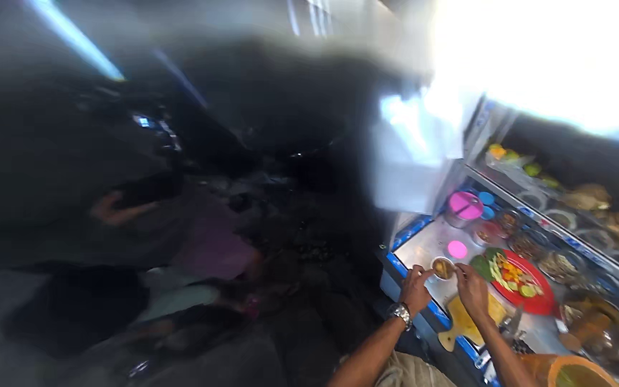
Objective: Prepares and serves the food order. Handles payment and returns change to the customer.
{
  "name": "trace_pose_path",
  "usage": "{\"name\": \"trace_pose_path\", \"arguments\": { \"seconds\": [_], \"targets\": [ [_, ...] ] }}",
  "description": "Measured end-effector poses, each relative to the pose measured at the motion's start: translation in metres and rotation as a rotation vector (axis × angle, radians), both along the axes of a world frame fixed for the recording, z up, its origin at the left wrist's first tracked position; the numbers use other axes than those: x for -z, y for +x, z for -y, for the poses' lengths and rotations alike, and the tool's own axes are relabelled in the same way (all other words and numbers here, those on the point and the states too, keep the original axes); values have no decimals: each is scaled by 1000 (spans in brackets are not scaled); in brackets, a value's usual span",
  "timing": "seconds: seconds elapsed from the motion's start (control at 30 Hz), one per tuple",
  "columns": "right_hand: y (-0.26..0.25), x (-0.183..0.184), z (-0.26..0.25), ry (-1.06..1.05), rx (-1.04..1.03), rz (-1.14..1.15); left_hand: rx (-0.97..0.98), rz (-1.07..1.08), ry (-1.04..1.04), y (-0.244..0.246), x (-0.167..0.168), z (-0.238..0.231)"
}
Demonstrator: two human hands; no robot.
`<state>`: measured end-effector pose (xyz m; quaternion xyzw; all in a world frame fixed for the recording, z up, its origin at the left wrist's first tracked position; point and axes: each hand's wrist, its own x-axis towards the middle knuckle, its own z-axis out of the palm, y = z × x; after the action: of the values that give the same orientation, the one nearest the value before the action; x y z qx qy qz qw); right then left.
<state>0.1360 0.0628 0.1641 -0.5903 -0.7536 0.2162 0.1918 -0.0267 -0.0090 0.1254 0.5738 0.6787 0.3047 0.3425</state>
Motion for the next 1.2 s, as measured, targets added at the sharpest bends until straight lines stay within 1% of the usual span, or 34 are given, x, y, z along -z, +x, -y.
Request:
{"name": "trace_pose_path", "arguments": {
  "seconds": [0.1,0.2,0.3,0.37,0.43,0.5,0.6,0.67,0.73,0.8,0.87,0.93,1.0,1.03,1.1,1.2],
  "targets": [
    [-1,2,4,90,-98,79,-23,36,18,1,1,3],
    [-4,11,8,47,-107,88,-24,53,-14,2,2,2],
    [-4,21,10,-13,-11,2,20,35,-45,4,5,-6],
    [-1,21,7,-65,74,-61,56,15,-53,9,8,-15],
    [5,20,3,-79,115,-84,84,2,-52,14,8,-22],
    [11,15,2,-45,91,-74,91,0,-51,18,8,-27],
    [9,-6,7,3,-7,-20,54,5,-43,16,2,-27],
    [9,-15,12,-11,-54,31,54,-4,-72,15,-5,-26],
    [7,-12,12,-48,-72,66,63,-13,-107,13,-6,-29],
    [5,-4,12,-107,-30,76,50,-21,-87,14,3,-33],
    [2,-2,9,-183,57,50,38,-27,-76,15,8,-37],
    [3,-1,5,-256,142,-6,26,-31,-87,17,11,-38],
    [4,0,2,-277,203,-69,10,-27,-80,18,15,-39],
    [6,1,2,-262,212,-78,8,-24,-70,18,18,-40],
    [11,4,4,-175,168,-56,10,-12,-57,17,22,-41],
    [12,8,10,-107,49,68,13,-16,-62,17,25,-42]
  ]
}}
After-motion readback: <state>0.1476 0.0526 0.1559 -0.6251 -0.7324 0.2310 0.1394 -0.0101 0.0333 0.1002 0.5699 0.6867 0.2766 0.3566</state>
